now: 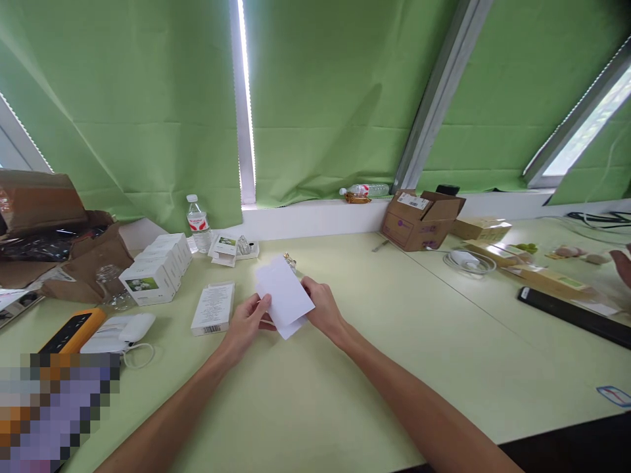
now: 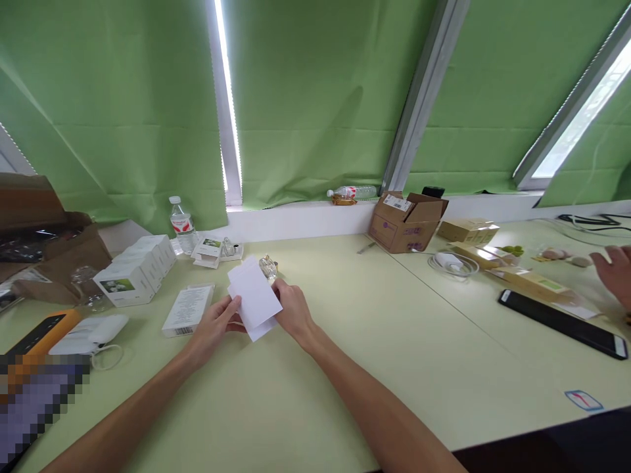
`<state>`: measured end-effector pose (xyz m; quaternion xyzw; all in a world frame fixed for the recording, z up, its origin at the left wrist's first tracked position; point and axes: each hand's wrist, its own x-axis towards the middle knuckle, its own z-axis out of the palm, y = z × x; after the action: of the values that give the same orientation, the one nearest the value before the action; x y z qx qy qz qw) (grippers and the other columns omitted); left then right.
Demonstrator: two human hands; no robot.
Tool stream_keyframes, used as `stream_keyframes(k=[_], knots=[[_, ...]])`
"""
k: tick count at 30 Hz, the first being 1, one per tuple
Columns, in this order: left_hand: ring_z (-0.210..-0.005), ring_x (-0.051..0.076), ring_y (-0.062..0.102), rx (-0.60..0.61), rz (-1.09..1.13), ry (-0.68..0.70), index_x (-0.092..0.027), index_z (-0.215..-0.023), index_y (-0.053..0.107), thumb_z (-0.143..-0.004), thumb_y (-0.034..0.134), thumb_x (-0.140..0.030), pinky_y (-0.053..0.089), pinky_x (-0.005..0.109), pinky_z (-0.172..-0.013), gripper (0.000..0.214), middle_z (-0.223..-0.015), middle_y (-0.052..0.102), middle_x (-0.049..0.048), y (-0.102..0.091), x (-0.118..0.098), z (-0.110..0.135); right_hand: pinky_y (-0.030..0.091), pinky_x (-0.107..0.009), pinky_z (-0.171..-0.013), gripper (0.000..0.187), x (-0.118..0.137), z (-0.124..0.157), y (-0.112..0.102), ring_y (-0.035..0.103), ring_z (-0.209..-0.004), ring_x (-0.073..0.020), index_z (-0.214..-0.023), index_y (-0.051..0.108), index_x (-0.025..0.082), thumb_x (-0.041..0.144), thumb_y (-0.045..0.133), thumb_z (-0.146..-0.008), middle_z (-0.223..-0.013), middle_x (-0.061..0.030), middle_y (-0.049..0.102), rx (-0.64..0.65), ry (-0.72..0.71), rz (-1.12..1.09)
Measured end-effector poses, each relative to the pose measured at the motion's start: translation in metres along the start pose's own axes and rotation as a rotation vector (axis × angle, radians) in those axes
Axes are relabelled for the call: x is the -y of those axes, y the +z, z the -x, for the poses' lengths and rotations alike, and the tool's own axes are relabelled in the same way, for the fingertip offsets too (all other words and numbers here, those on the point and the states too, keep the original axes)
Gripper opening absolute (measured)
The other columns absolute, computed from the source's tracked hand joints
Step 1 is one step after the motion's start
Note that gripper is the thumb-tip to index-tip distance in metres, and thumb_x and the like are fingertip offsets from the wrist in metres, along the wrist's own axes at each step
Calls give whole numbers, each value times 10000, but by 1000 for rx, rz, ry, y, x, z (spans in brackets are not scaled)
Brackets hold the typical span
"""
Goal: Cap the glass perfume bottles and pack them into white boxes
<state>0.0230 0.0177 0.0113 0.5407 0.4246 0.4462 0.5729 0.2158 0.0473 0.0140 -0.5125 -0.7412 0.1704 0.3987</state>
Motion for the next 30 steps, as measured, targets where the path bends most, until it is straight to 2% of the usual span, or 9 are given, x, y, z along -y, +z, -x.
stream_keyframes(k=[4, 8, 12, 17, 30], knots=[[-856, 232, 675, 19, -12, -7, -169, -1150, 558, -799, 629, -505, 569, 377, -734, 491, -1005, 695, 101, 3, -3, 1, 327, -217, -491, 68, 1, 0, -2, 518, -550, -122, -705, 478, 204, 224, 540, -723, -661, 4, 642, -8, 61, -42], [-884, 250, 674, 23, 17, -24, -174, -1170, 551, -784, 653, -489, 570, 374, -713, 508, -1056, 692, 120, 4, -2, 1, 345, -216, -492, 86, 2, 1, 0, 530, -562, -126, -716, 513, 199, 265, 561, -742, -678, -6, 659, -10, 46, -108], [-893, 247, 673, 7, 48, -22, -178, -1203, 537, -804, 631, -494, 559, 365, -721, 518, -1083, 683, 125, -2, 0, -1, 391, -224, -516, 236, 4, -1, 1, 551, -581, -136, -730, 557, 191, 406, 529, -823, -691, -21, 668, -1, 78, -222], [-910, 244, 666, -21, 93, -26, -190, -1267, 505, -835, 595, -500, 541, 354, -734, 540, -1090, 670, 124, -9, 3, -5, 420, -235, -493, 429, 4, -4, 3, 532, -516, -134, -653, 531, 185, 535, 439, -883, -584, -2, 560, -17, 146, -363], [-944, 250, 649, 72, 221, -48, -211, -1307, 505, -853, 585, -460, 520, 334, -701, 524, -1205, 622, 125, -12, 2, -7, 442, -237, -497, 441, -3, -7, 4, 552, -499, -130, -639, 528, 182, 531, 429, -891, -594, 2, 554, 68, 180, -419]])
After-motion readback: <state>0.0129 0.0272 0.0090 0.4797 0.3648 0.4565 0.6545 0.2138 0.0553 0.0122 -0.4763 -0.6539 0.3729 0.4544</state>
